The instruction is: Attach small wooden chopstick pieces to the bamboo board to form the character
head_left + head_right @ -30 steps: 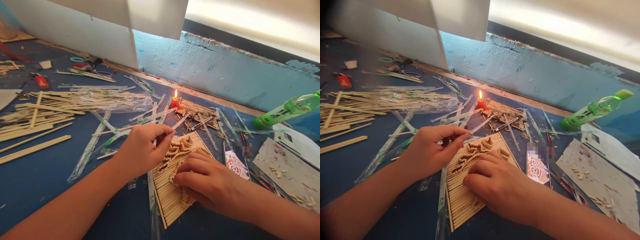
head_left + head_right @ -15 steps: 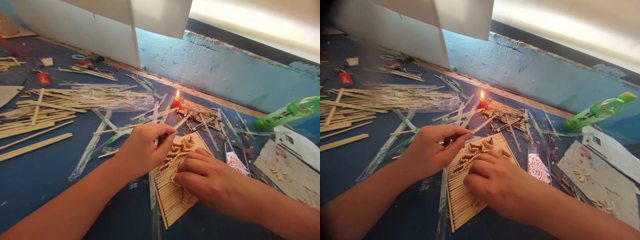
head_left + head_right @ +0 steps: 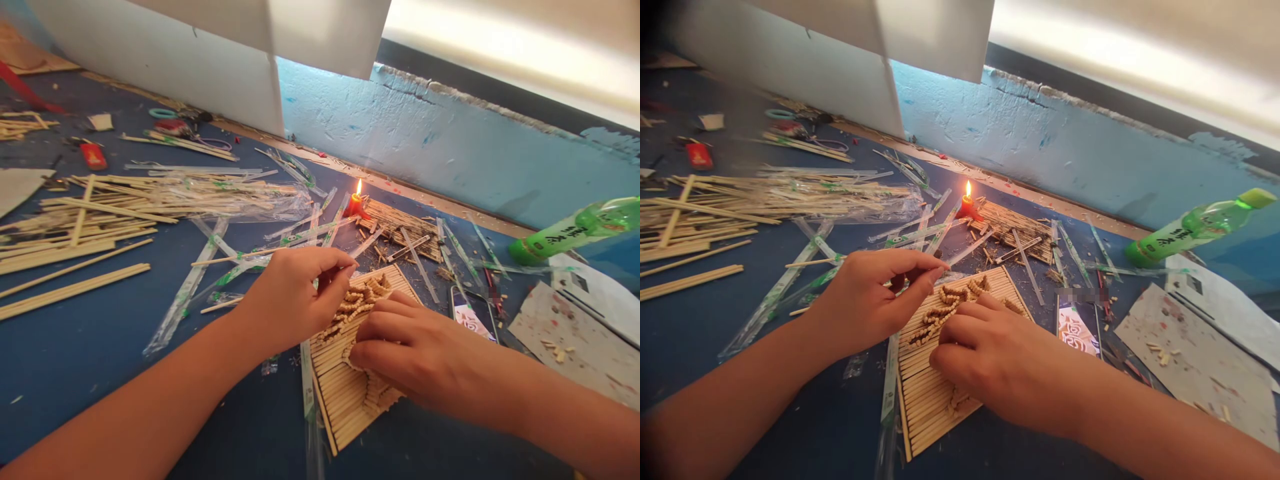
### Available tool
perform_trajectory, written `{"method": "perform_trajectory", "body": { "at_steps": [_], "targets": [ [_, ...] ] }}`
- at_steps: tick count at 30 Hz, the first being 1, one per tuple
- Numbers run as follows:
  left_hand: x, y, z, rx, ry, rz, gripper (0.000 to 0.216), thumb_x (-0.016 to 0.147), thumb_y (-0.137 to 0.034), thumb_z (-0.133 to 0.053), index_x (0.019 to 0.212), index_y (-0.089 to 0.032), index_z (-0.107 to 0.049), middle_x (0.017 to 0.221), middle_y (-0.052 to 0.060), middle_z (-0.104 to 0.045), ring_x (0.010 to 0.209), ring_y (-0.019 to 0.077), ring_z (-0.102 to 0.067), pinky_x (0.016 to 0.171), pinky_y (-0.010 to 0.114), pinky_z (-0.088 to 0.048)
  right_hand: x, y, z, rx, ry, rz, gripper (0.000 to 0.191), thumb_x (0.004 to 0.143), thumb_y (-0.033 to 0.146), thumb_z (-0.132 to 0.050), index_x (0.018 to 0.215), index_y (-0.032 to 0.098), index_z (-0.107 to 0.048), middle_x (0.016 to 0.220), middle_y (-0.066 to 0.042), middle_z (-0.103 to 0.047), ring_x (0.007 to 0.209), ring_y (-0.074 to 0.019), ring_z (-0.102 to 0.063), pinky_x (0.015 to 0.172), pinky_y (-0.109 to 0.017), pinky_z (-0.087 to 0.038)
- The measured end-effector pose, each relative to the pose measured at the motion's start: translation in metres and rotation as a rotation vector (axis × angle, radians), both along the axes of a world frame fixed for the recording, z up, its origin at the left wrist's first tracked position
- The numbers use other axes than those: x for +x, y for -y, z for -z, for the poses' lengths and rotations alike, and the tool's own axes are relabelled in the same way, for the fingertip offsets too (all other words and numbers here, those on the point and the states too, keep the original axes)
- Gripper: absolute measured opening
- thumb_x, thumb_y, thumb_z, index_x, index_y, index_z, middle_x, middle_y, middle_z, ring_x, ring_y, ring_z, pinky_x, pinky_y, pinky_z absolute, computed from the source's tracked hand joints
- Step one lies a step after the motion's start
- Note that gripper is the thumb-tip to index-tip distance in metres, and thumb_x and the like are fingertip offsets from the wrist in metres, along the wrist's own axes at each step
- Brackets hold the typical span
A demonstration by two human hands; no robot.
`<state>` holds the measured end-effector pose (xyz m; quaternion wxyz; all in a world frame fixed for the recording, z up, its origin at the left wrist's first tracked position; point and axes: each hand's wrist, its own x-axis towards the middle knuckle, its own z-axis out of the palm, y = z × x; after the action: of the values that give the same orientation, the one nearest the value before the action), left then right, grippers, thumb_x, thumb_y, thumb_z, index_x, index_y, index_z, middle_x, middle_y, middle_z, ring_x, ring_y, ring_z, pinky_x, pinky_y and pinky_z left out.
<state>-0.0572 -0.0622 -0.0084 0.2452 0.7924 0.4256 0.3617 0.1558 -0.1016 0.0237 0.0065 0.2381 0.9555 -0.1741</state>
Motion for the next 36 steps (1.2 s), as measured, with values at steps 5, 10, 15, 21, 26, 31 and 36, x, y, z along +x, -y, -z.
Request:
{"method": "perform_trajectory", "body": {
  "at_steps": [5,10,15,21,26,31,36],
  "targets": [
    [0.0,0.0002,-0.0004,-0.008,-0.003,0.002,0.019,0.088,-0.017,-0.058,0.095,-0.02,-0.076,0.081,-0.001,-0.075,0.06,0.0111,-0.058,0.059,0.024,-0.045,-0.0002,0.0005,-0.0003,-0.015,0.021,0.01,0.017,0.098,0.013,-0.05,0.106,0.016,-0.065,0.097,-0.005,-0.062,0.092,-0.0197,-0.053,0.088,-0.039,-0.038],
    [-0.0007,0.0,-0.0004,0.0,0.0,0.012,0.019,0.088,-0.016,-0.058,0.094,-0.02,-0.076,0.08,-0.001,-0.075,0.06,0.0108,-0.057,0.059,0.024,-0.044,-0.0005,-0.001,0.0026,-0.004,-0.013,0.023,0.015,0.097,0.011,-0.052,0.104,0.016,-0.064,0.098,-0.005,-0.062,0.091,-0.0188,-0.053,0.088,-0.037,-0.038],
    [-0.0007,-0.0012,0.0012,0.026,0.02,0.018,0.017,0.087,-0.015,-0.061,0.092,-0.019,-0.076,0.077,-0.002,-0.073,0.059,0.0097,-0.057,0.058,0.023,-0.044,0.0002,-0.001,0.0045,0.017,-0.021,0.04,0.009,0.098,0.015,-0.054,0.1,0.017,-0.063,0.095,-0.004,-0.062,0.088,-0.0176,-0.052,0.086,-0.035,-0.037],
    [-0.0005,-0.0015,0.0028,0.039,0.036,0.022,0.016,0.086,-0.014,-0.062,0.092,-0.018,-0.076,0.074,-0.003,-0.072,0.058,0.0084,-0.057,0.058,0.022,-0.043,0.0013,0.0004,0.004,0.016,-0.041,0.03,0.012,0.098,0.014,-0.053,0.103,0.017,-0.064,0.096,-0.004,-0.062,0.09,-0.018,-0.053,0.089,-0.035,-0.036],
    [-0.0005,-0.0015,0.003,0.037,0.032,0.028,0.015,0.086,-0.014,-0.062,0.092,-0.018,-0.076,0.073,-0.003,-0.071,0.059,0.0084,-0.058,0.059,0.022,-0.043,0.0013,0.0011,0.0039,0.025,-0.039,0.04,0.014,0.098,0.013,-0.051,0.103,0.016,-0.064,0.097,-0.005,-0.063,0.089,-0.0183,-0.053,0.088,-0.036,-0.036],
    [-0.0007,-0.002,0.003,0.052,0.031,0.03,0.015,0.086,-0.014,-0.063,0.092,-0.018,-0.076,0.073,-0.003,-0.071,0.059,0.0084,-0.057,0.059,0.022,-0.043,0.0004,0.0023,0.0054,0.034,-0.027,0.041,0.013,0.096,0.011,-0.053,0.101,0.016,-0.063,0.097,-0.005,-0.063,0.089,-0.0188,-0.052,0.087,-0.037,-0.036],
    [-0.0005,-0.0022,0.0035,0.048,0.037,0.037,0.015,0.086,-0.014,-0.063,0.092,-0.018,-0.076,0.074,-0.003,-0.071,0.059,0.0084,-0.058,0.059,0.022,-0.043,-0.0001,0.0054,0.0069,0.031,-0.072,0.083,0.015,0.094,0.01,-0.057,0.106,0.016,-0.065,0.099,-0.005,-0.063,0.091,-0.0186,-0.052,0.088,-0.036,-0.037]
  ]
}}
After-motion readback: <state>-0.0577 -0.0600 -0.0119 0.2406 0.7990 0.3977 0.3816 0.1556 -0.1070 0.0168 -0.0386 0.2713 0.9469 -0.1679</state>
